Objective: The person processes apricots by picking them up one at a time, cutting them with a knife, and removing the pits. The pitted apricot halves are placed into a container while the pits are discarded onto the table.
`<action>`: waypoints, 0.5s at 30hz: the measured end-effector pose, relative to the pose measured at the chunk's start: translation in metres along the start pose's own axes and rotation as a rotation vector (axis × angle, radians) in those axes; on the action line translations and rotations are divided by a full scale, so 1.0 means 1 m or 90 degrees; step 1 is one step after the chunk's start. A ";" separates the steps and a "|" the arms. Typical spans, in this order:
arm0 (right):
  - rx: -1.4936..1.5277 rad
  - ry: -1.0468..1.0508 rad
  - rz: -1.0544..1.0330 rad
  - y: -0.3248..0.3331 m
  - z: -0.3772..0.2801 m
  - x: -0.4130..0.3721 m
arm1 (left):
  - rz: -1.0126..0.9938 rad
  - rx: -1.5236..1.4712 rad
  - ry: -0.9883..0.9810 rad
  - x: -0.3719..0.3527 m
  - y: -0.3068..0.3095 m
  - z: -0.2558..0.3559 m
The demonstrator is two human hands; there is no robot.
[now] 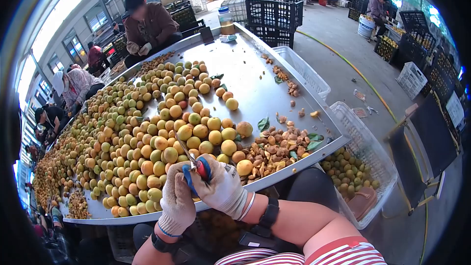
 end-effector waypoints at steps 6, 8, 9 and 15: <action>-0.182 0.200 -0.012 0.001 -0.013 -0.001 | 0.010 -0.285 0.173 0.000 0.002 -0.040; -0.063 0.130 0.008 -0.002 -0.008 0.005 | -0.049 0.174 0.006 0.006 0.011 -0.049; 0.069 0.014 -0.033 -0.006 0.001 0.008 | -0.042 0.177 0.015 0.003 0.019 -0.052; 0.457 -0.200 -0.240 0.012 -0.005 0.012 | -0.128 -0.738 0.156 0.015 0.031 -0.028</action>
Point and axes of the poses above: each hand's wrist, its own x-axis towards the middle knuckle, its own y-axis out of the back of the hand, z = x × y, the point moved 4 cm from there along x, towards the middle knuckle, and after that the axes turned 12 degrees about -z, right-handed, at the moved point
